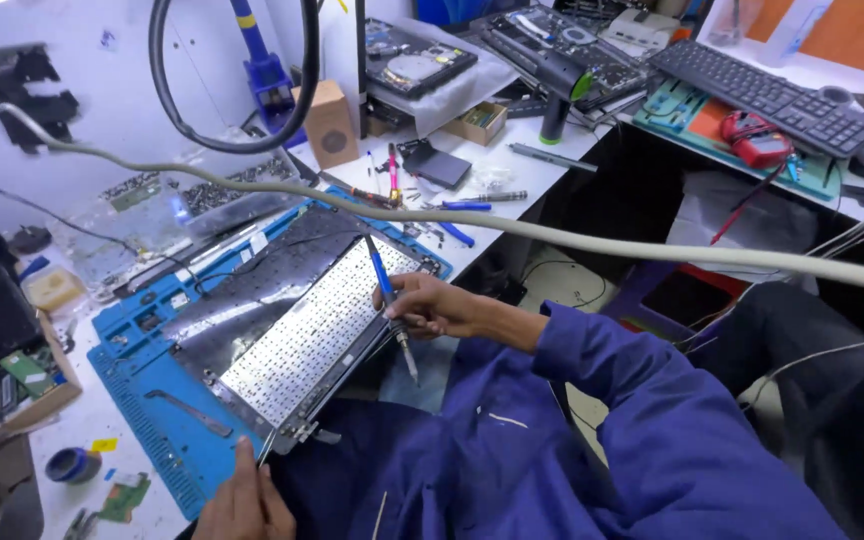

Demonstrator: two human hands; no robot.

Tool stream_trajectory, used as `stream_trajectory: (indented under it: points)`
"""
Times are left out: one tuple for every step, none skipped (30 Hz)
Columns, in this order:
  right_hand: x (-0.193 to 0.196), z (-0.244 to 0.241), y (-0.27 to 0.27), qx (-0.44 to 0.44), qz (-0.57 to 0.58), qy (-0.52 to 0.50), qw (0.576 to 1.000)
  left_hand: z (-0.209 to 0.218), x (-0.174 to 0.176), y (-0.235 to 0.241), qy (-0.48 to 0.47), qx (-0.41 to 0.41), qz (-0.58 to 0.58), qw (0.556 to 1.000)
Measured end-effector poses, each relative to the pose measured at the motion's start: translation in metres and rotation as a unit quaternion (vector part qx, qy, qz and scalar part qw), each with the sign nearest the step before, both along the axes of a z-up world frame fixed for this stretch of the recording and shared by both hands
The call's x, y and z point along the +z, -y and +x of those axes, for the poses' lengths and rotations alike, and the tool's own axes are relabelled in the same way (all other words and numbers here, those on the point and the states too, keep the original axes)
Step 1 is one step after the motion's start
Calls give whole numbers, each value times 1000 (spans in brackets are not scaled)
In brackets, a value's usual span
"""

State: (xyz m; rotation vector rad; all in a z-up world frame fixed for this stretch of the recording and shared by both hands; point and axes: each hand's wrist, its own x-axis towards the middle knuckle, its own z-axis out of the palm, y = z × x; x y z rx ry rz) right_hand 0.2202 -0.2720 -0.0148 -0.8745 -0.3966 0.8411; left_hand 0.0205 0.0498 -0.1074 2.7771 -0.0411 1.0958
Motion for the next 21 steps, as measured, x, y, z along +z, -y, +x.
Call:
stream_trajectory:
  points:
    - [-1, -2, -1, 8, -1, -6, 1000, -8, 16, 7, -6, 8, -1, 1000]
    - [-1, -5, -2, 11, 5, -2, 1000, -16, 33, 13, -29, 40, 50, 998]
    - [4, -1, 0, 11, 10, 10, 1000, -14, 50, 21, -44, 70, 98, 992]
    - [3, 1, -3, 16, 8, 12, 1000, -14, 44, 18, -42, 75, 96, 992]
    - [2, 0, -3, 9, 3, 11, 1000, -13, 37, 15, -59, 63, 77, 993]
    - [1, -1, -2, 3, -2, 9, 1000, -11, 30, 14, -75, 52, 57, 994]
    - [1, -2, -2, -2, -4, 7, 1000, -11, 22, 11, -77, 47, 56, 994]
    - [1, -2, -2, 3, 1, 12, 1000, -10, 14, 9, -59, 39, 44, 997]
    - [2, 0, -2, 9, 6, 19, 1000, -8, 7, 6, -39, 32, 33, 998]
    - [1, -2, -2, 5, 6, 19, 1000, -7, 3, 6, -39, 27, 32, 998]
    - [1, -2, -3, 4, 8, 13, 1000, -5, 0, 5, -36, 17, -4, 999]
    - [1, -1, -4, 3, 11, 6, 1000, -2, -3, 5, -33, 6, -40, 999]
    - [0, 0, -3, 2, 10, 5, 1000, -2, -4, 4, -34, 5, -41, 999]
    - [-2, 2, -2, 6, 8, 8, 1000, -1, -5, 4, -38, 6, -42, 998]
    - [-4, 2, -2, 11, 6, 9, 1000, -3, -5, 3, -43, 7, -43, 998]
    - [-8, 3, 0, 11, 6, 7, 1000, -4, -5, 5, -45, 6, -44, 998]
    - [-11, 5, 1, 9, -1, -4, 1000, -4, -3, 4, -50, 10, -37, 998]
    - [-14, 6, 2, 8, -8, -15, 1000, -5, -2, 4, -55, 14, -30, 998]
    - [-10, 5, 1, 8, -6, -16, 1000, -5, -1, 3, -56, 14, -29, 998]
    - [-7, 4, -1, 3, -3, -5, 1000, -5, -1, 2, -48, 10, -14, 999]
    - [-3, 2, -1, -2, -1, 6, 1000, -5, 0, 1, -41, 6, 0, 999]
